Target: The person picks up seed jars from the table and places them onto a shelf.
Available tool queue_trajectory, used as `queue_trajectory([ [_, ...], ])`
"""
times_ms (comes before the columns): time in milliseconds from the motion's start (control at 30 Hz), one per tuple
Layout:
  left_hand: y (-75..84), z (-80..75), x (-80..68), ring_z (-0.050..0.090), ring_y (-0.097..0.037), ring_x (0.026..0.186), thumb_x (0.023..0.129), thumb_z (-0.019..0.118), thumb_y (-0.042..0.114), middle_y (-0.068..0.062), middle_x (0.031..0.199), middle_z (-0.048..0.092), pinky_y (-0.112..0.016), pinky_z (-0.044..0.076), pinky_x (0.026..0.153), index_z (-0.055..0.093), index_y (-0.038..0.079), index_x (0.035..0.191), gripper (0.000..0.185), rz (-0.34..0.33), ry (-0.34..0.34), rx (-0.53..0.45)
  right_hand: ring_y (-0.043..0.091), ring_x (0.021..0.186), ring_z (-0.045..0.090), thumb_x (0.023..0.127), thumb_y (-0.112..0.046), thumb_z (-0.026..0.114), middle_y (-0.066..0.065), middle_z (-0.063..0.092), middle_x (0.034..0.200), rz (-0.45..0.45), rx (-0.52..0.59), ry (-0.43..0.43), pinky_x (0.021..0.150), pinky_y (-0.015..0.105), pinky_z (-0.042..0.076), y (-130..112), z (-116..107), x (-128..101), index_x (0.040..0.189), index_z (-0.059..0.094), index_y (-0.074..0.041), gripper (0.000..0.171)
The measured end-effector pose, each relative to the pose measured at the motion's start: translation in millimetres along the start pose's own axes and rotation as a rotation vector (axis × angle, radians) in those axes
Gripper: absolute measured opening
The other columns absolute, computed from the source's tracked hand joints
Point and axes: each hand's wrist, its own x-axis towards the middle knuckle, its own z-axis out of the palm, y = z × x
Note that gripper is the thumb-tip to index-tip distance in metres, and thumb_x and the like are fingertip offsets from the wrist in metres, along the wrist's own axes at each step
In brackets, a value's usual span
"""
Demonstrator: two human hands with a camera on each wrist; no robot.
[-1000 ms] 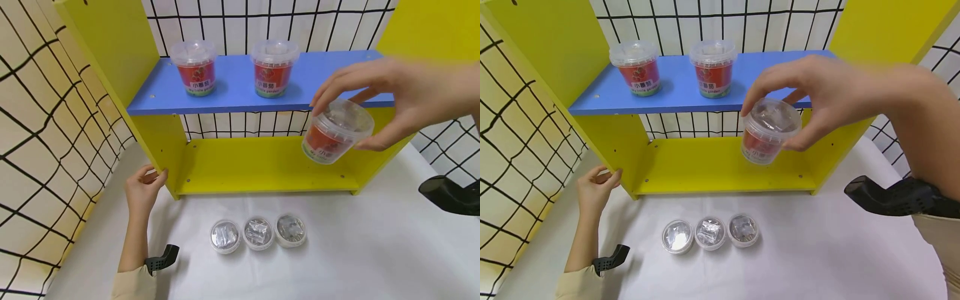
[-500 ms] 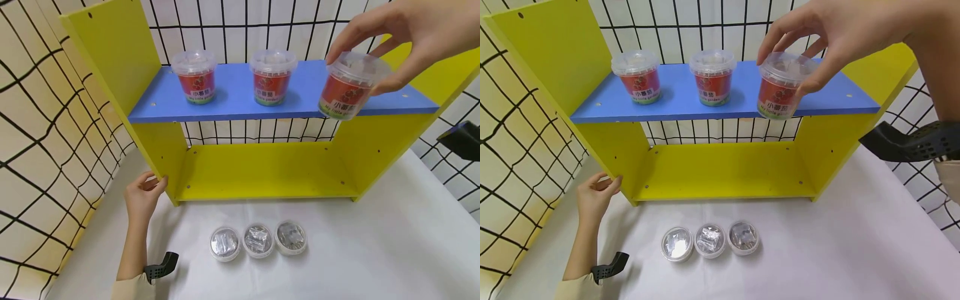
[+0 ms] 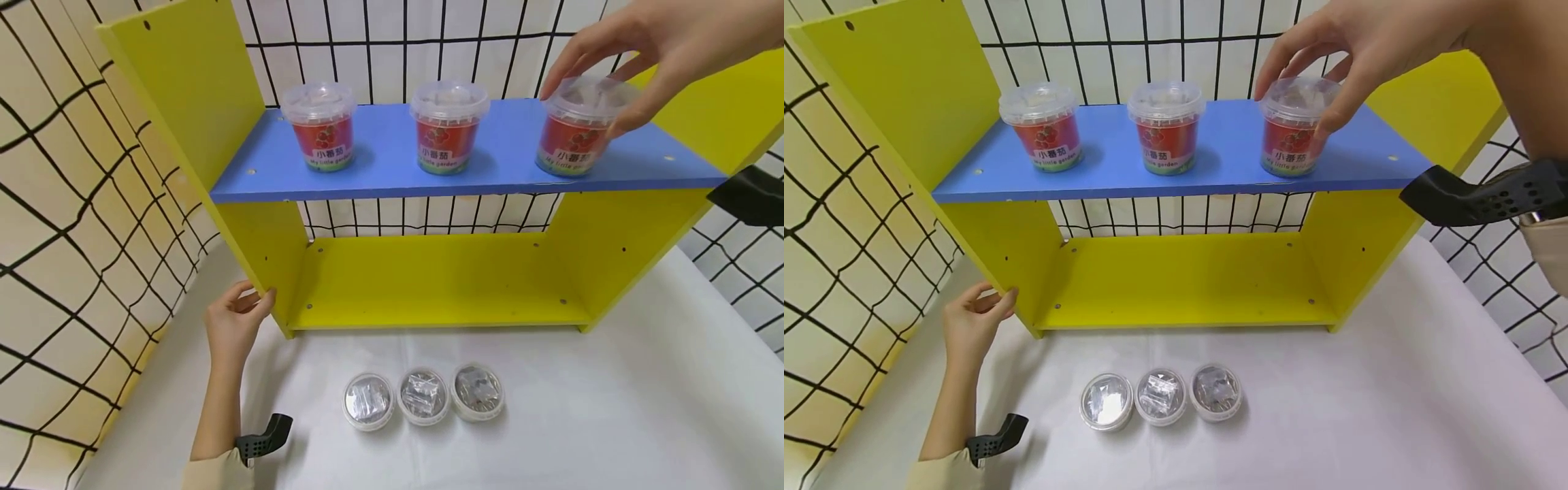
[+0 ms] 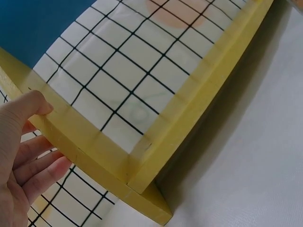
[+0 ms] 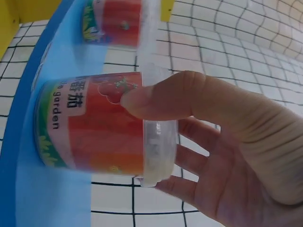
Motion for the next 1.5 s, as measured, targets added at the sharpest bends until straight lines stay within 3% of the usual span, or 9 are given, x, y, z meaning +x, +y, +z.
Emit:
queue_trajectory([
  [233,1.8,0.3,0.9,0.061,0.009,0.066,0.077,0.073,0.024,-0.004,0.085,0.071,-0.011,0.050,0.063,0.069,0.006,0.100,0.029,-0.004,0.002,0.004,0.003,0.106,0.046,0.064,0.006,0.078,-0.002,0.043,0.126,-0.017,0.138,-0.040,0.083,0.001,0.038,5.5,2.9,-1.2,0.130,0.046,-0.014,0.076],
  [367,3.2,-2.1,1.1,0.062,0.009,0.067,0.077,0.073,0.025,0.005,0.081,0.070,-0.010,0.050,0.063,0.069,0.007,0.102,0.030,-0.015,0.002,0.002,0.007,0.110,0.039,0.068,0.003,0.077,-0.005,0.039,0.131,0.049,0.192,-0.070,0.083,0.001,0.037,1.8,2.4,-1.1,0.132,0.045,-0.017,0.074],
  [567,3.3,-4.3,0.0,0.061,0.009,0.066,0.077,0.073,0.026,0.007,0.080,0.070,-0.010,0.050,0.062,0.069,0.008,0.102,0.031,-0.033,0.004,0.006,0.010,0.111,0.036,0.072,-0.003,0.076,-0.008,0.037,0.135,0.121,0.234,-0.107,0.080,0.005,0.042,-4.8,2.0,0.6,0.133,0.043,-0.020,0.072],
  [933,3.1,-2.7,0.8,0.061,0.010,0.066,0.077,0.074,0.024,0.012,0.078,0.068,-0.010,0.050,0.062,0.069,0.007,0.102,0.031,-0.014,-0.007,0.002,0.016,0.109,0.035,0.071,-0.004,0.077,-0.007,0.038,0.132,0.232,0.288,-0.081,0.076,0.007,0.043,-2.0,3.1,-5.8,0.136,0.037,-0.024,0.079],
  [1233,2.8,-2.9,1.2,0.061,0.009,0.066,0.077,0.074,0.023,0.022,0.072,0.063,-0.010,0.050,0.062,0.069,0.005,0.102,0.031,-0.041,-0.010,-0.012,0.016,0.116,0.035,0.074,-0.005,0.074,-0.004,0.034,0.135,0.341,0.376,0.092,0.070,0.005,0.045,-0.7,7.7,-12.7,0.136,0.037,-0.024,0.074],
  [1367,2.9,-4.6,3.8,0.061,0.009,0.065,0.077,0.074,0.024,0.025,0.069,0.061,-0.010,0.050,0.062,0.069,0.006,0.102,0.032,-0.048,-0.007,-0.008,0.017,0.111,0.039,0.072,-0.017,0.078,-0.008,0.035,0.136,0.403,0.289,0.145,0.066,0.004,0.045,-6.3,14.5,-19.3,0.137,0.037,-0.031,0.079],
  [1433,3.0,-5.7,5.0,0.061,0.010,0.064,0.077,0.074,0.025,0.026,0.069,0.061,-0.009,0.049,0.062,0.069,0.006,0.103,0.032,-0.046,-0.003,-0.005,0.020,0.116,0.038,0.070,-0.022,0.080,-0.010,0.032,0.139,0.411,0.236,0.177,0.082,0.018,0.050,-10.6,17.9,-20.8,0.137,0.037,-0.035,0.081],
  [1500,2.8,-6.6,5.2,0.061,0.009,0.064,0.077,0.074,0.025,0.024,0.070,0.062,-0.009,0.049,0.062,0.069,0.006,0.103,0.032,-0.041,0.000,-0.004,0.025,0.122,0.034,0.068,-0.025,0.081,-0.014,0.029,0.142,0.410,0.198,0.213,0.096,0.039,0.045,-14.9,20.5,-21.1,0.137,0.037,-0.039,0.083],
])
